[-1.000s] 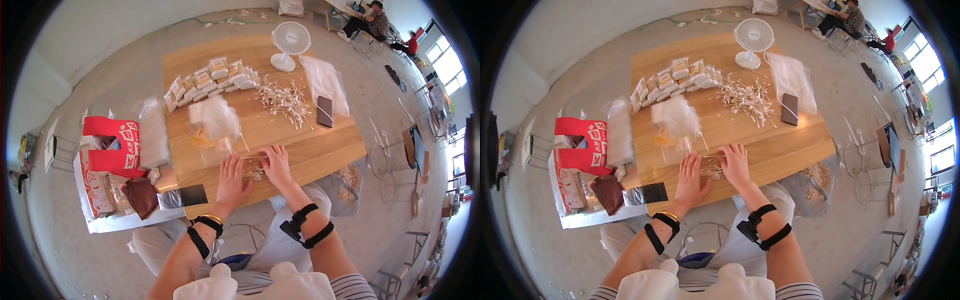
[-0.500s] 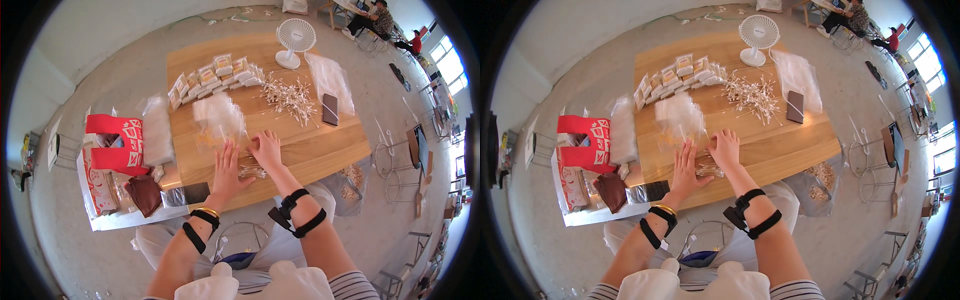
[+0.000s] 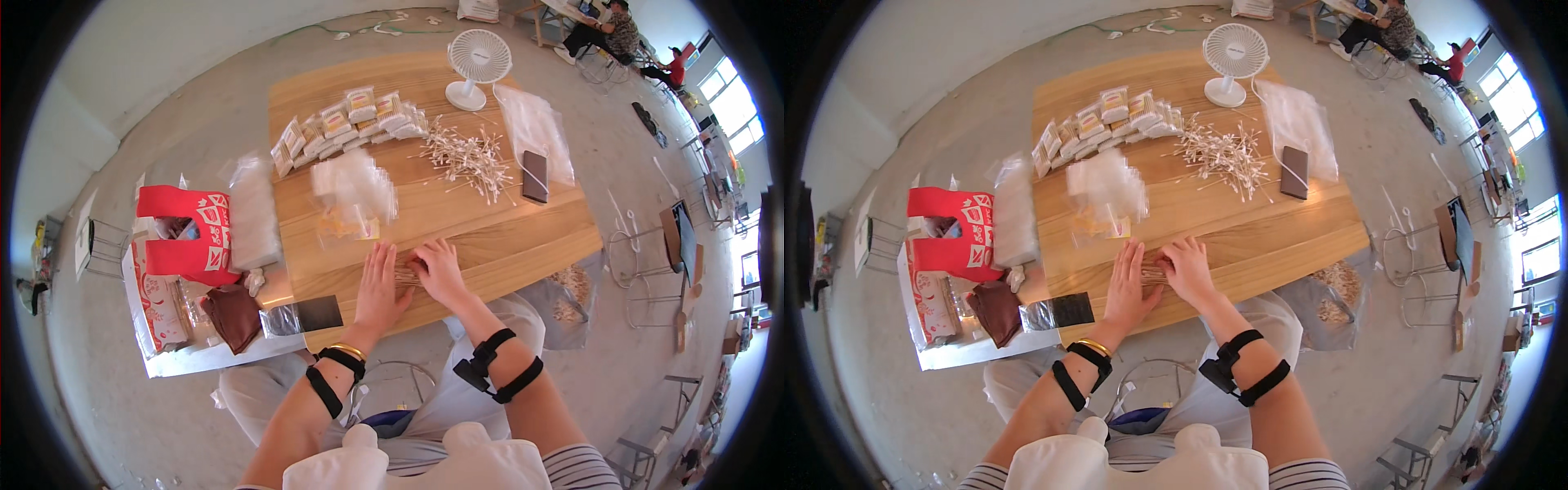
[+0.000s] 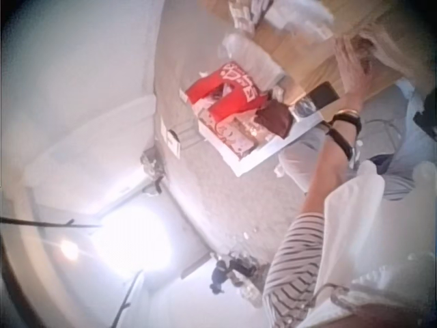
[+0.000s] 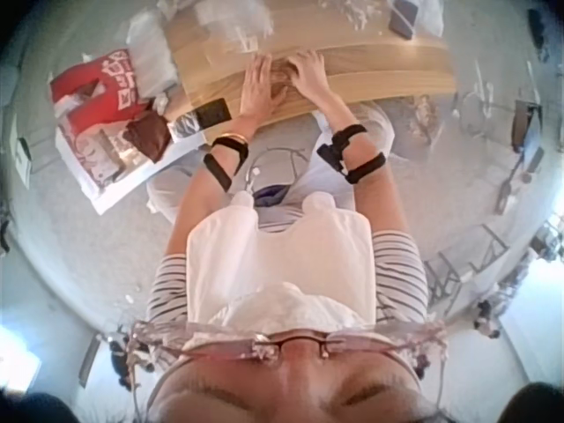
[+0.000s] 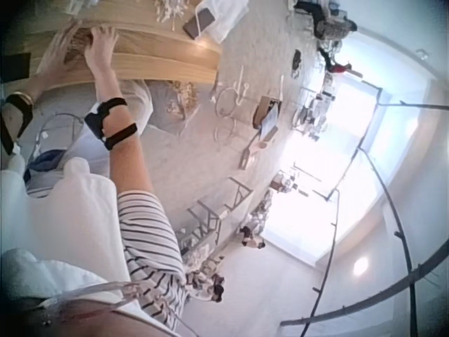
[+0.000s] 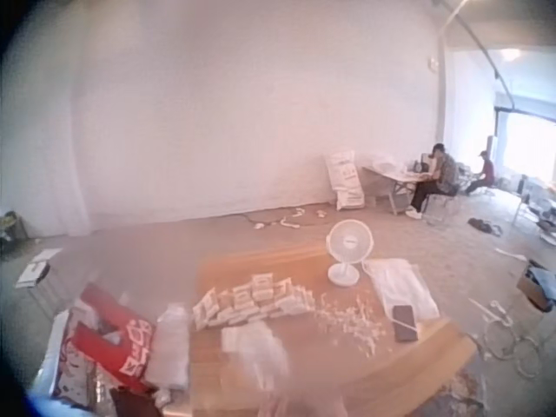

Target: The person is arranging and packaging small, stick-like items into plastic bags.

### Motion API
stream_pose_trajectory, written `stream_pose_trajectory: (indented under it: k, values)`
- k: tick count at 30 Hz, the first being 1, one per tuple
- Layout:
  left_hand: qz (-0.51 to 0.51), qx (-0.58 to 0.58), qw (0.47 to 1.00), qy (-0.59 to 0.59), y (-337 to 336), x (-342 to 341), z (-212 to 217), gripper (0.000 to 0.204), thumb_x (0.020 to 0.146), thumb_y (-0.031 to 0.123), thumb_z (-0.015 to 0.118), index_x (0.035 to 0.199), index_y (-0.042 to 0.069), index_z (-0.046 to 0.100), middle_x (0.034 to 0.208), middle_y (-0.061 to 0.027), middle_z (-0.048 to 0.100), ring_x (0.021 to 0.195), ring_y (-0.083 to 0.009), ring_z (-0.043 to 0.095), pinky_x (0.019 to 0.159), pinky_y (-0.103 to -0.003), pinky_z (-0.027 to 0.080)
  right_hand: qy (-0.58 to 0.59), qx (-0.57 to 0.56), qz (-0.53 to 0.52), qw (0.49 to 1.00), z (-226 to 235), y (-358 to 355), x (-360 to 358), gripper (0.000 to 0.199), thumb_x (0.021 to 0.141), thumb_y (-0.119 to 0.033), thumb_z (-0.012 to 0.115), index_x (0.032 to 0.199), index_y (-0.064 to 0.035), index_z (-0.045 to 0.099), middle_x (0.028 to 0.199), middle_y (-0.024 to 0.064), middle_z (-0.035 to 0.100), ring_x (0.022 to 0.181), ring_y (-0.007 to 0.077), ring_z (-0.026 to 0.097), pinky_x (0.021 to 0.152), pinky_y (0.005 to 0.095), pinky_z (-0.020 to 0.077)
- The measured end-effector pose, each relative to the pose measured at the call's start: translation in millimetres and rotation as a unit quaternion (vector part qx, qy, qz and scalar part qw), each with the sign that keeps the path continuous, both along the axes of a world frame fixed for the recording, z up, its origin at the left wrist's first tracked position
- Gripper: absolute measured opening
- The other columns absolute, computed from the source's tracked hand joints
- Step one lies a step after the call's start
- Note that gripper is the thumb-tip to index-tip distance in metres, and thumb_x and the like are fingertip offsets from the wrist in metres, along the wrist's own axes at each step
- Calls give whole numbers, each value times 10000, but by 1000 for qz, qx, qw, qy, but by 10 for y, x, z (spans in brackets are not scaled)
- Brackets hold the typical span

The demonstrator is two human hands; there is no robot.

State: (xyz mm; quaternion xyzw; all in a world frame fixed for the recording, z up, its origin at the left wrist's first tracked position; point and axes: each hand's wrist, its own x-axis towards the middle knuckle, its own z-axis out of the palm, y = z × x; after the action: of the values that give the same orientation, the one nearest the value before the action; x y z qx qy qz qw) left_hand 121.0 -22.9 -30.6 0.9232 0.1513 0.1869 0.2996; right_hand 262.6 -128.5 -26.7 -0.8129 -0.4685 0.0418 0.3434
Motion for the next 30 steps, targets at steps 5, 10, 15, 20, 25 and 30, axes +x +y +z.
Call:
stream_pose_trajectory:
  k: [5,10,15,20,25,30]
  values:
    - [-1,39,999,30,11,-33,-48,837,825,221,738,1491,-43,306,1533,-239,365,1474,-382,293,1231,-490,224,87,117,-112,983,34,20,-133,96,936,-109,599,976,-63,675,980,112,622,998,324,559,842,431,435]
    - [-10,39,999,24,6,-56,-74,813,833,219,732,1479,-51,321,1527,-237,376,1470,-380,302,1233,-485,224,132,192,-87,969,27,140,-397,162,1002,-120,500,1042,-39,635,1029,159,607,1015,344,552,908,429,444]
    - [-21,23,999,4,11,-41,-125,782,822,175,721,1477,-28,345,1520,-219,388,1460,-395,316,1224,-508,237,189,234,-46,952,11,431,-479,208,1032,-140,455,1084,-21,618,1055,168,605,1034,344,564,941,412,449]
    - [-20,66,996,54,57,-112,24,806,848,272,709,1482,-59,336,1539,-243,344,1483,-383,267,1229,-519,201,97,188,-132,968,40,35,-175,170,1008,-119,490,1084,-29,613,1082,169,596,1043,356,555,932,434,445]
    - [18,169,976,137,-69,-82,66,898,912,446,621,1505,-119,251,1594,-258,245,1518,-397,159,1235,-529,142,-4,124,-190,974,-2,-211,-69,132,987,-106,525,1069,-42,605,1116,163,585,1048,370,545,925,452,444]
    - [24,166,959,229,-364,-135,24,974,947,591,495,1527,-127,182,1626,-262,161,1531,-394,107,1234,-540,92,-35,85,-175,980,-3,-202,-39,121,981,-107,528,1063,-54,599,1112,150,586,1055,363,543,929,462,448]
